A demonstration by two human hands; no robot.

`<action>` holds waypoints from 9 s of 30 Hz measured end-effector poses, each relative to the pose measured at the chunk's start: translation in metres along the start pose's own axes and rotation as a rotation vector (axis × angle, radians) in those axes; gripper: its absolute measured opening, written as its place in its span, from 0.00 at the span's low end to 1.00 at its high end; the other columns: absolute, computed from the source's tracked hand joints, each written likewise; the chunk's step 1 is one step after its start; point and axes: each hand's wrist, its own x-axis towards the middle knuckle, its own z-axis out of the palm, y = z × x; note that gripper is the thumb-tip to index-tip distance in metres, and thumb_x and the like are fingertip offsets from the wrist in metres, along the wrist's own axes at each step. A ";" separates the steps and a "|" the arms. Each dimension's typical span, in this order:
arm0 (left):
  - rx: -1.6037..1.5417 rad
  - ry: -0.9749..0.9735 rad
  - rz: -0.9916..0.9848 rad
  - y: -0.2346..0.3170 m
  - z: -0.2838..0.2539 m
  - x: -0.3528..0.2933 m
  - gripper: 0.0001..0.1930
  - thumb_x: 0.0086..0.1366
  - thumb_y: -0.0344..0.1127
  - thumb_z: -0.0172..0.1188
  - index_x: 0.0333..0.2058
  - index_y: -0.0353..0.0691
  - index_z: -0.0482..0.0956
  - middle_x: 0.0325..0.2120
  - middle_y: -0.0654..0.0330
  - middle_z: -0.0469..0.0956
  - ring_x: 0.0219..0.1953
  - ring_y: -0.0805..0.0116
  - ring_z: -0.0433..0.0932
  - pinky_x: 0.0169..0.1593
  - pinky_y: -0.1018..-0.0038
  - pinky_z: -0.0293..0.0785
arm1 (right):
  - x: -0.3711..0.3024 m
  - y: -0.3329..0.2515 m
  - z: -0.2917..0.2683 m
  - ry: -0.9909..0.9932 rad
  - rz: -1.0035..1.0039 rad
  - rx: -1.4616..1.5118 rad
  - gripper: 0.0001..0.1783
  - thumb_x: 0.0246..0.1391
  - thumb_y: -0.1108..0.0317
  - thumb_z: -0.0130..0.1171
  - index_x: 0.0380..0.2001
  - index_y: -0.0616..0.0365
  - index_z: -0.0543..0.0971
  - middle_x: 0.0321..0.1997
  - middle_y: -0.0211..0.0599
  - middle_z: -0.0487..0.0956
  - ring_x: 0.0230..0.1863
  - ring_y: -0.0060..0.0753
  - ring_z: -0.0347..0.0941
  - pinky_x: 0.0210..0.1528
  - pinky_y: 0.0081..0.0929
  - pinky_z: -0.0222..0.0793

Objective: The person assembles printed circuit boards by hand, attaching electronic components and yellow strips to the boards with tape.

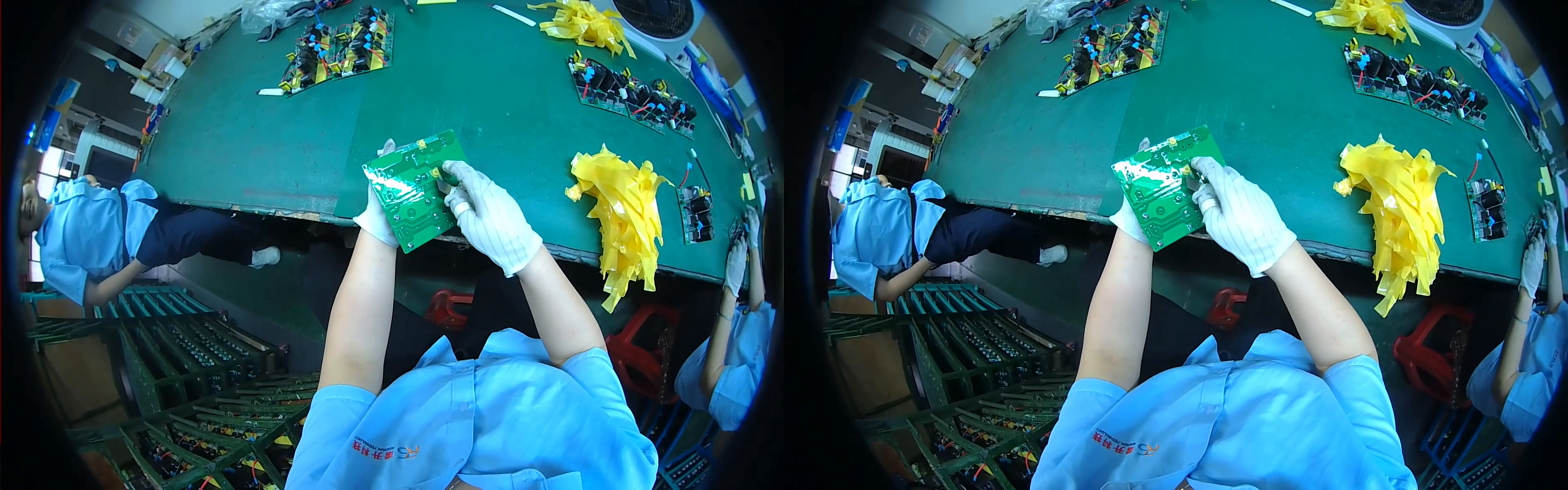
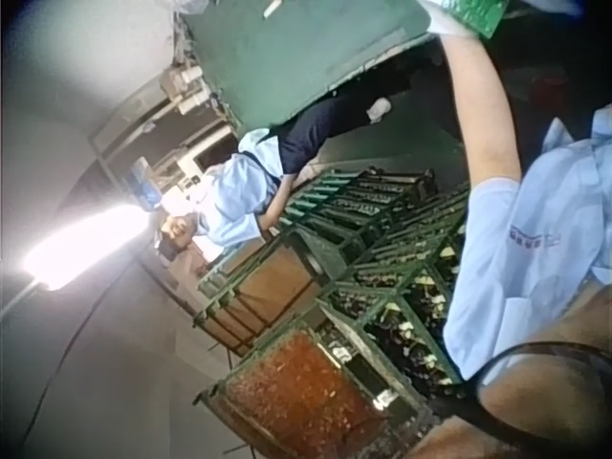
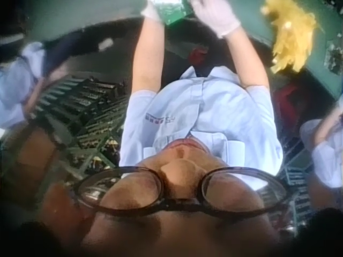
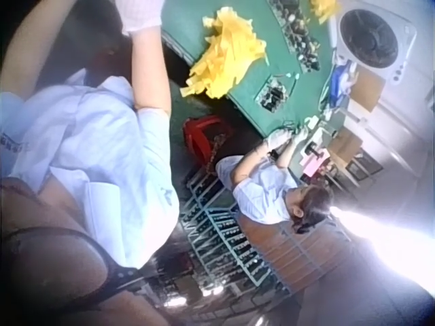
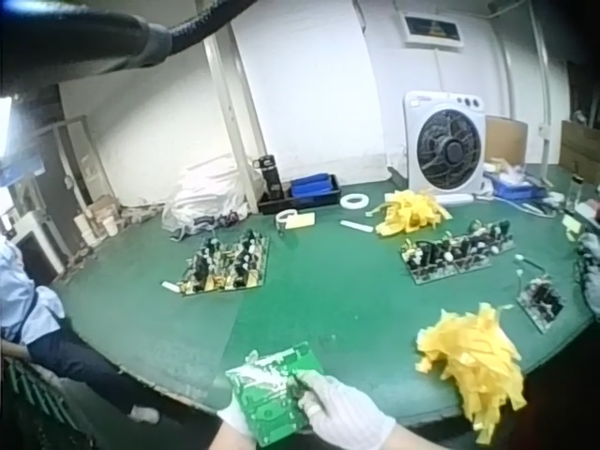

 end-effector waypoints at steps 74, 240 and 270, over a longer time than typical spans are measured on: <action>0.215 -0.023 0.082 -0.002 0.020 -0.010 0.32 0.70 0.65 0.45 0.50 0.40 0.77 0.41 0.62 0.79 0.39 0.75 0.77 0.44 0.75 0.76 | -0.031 -0.007 -0.020 0.096 0.376 -0.169 0.26 0.64 0.67 0.54 0.61 0.69 0.64 0.56 0.52 0.76 0.56 0.39 0.74 0.59 0.29 0.69; -0.205 -0.154 0.029 -0.006 0.019 -0.003 0.20 0.72 0.55 0.49 0.37 0.43 0.76 0.30 0.65 0.79 0.31 0.71 0.78 0.36 0.72 0.78 | 0.029 -0.006 0.000 0.230 -0.275 -0.279 0.11 0.52 0.78 0.57 0.41 0.58 0.79 0.38 0.47 0.77 0.39 0.51 0.74 0.42 0.40 0.72; -0.086 -0.109 -0.090 0.001 -0.001 0.009 0.30 0.70 0.60 0.45 0.56 0.41 0.73 0.50 0.55 0.78 0.51 0.59 0.77 0.56 0.59 0.74 | 0.046 0.015 0.003 0.133 -0.317 -0.400 0.16 0.51 0.71 0.62 0.45 0.55 0.77 0.33 0.38 0.77 0.36 0.45 0.75 0.34 0.38 0.74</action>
